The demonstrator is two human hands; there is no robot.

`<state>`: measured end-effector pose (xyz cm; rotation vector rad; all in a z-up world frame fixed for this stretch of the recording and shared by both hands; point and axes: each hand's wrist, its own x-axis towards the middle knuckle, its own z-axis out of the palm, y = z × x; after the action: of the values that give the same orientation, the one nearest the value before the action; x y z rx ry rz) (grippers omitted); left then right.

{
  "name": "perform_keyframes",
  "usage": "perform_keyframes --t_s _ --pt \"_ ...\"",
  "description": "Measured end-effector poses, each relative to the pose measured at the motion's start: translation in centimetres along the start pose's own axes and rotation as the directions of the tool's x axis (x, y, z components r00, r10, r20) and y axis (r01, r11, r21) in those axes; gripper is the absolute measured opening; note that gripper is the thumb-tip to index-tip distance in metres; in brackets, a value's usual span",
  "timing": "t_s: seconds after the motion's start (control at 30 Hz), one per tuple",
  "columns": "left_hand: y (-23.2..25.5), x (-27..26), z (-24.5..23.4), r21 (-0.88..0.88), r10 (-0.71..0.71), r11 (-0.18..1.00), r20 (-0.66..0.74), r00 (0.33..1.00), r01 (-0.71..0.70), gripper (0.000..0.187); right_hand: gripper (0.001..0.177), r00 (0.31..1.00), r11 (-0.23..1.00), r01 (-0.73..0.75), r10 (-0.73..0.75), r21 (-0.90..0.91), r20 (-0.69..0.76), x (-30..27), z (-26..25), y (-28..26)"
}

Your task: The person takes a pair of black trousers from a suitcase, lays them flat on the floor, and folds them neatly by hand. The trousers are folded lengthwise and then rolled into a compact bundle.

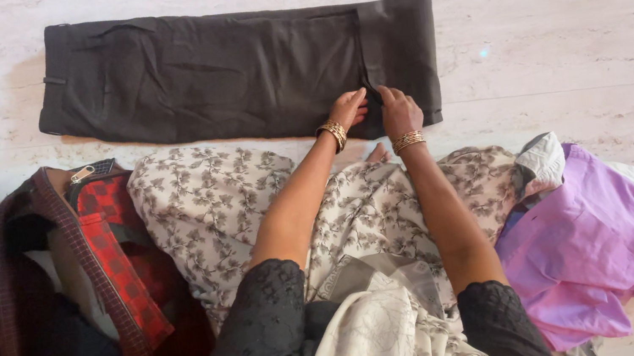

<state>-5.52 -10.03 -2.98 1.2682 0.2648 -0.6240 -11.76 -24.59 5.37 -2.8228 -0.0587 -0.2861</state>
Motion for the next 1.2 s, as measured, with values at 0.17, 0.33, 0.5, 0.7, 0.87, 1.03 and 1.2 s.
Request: perform_keyframes --t_s 0.17,0.33,0.5,0.7,0.87,1.03,1.2 --pt "0.5 0.0 1.9 -0.146 -0.001 0.989 0.006 1.000 0.002 0.066 0.035 0.997 0.999 -0.010 0.013 0.043 -0.070 -0.8 1.4 -0.6" --pt "0.4 0.0 2.1 0.216 0.100 0.975 -0.235 0.967 -0.049 0.069 0.032 0.998 0.986 0.063 -0.064 0.155 0.004 -2.1 2.1 -1.3" --pt "-0.3 0.5 1.7 0.181 0.064 0.983 -0.272 0.960 -0.015 0.070 0.019 0.990 0.934 -0.137 0.134 0.330 0.031 -1.6 0.2 0.0" --pt "-1.2 0.9 1.5 0.430 0.227 0.900 -0.334 0.915 -0.067 0.060 0.031 0.878 0.924 -0.382 0.353 -0.030 -0.322 0.1 -1.4 2.7" --pt "-1.3 0.2 1.6 0.562 0.312 0.824 -0.337 0.888 -0.077 0.063 0.044 0.753 0.757 -0.644 0.652 0.108 -0.084 0.2 0.3 6.3" --pt "-0.9 -2.4 1.9 0.913 0.577 0.403 -0.202 0.791 -0.061 0.056 0.033 0.751 0.752 -0.659 0.660 0.038 -0.031 -1.0 0.9 6.0" --pt "2.0 -6.0 2.2 0.950 0.451 -0.036 0.292 0.843 -0.310 0.056 0.047 0.971 0.980 -0.196 0.193 -0.011 -0.143 0.1 1.0 1.9"
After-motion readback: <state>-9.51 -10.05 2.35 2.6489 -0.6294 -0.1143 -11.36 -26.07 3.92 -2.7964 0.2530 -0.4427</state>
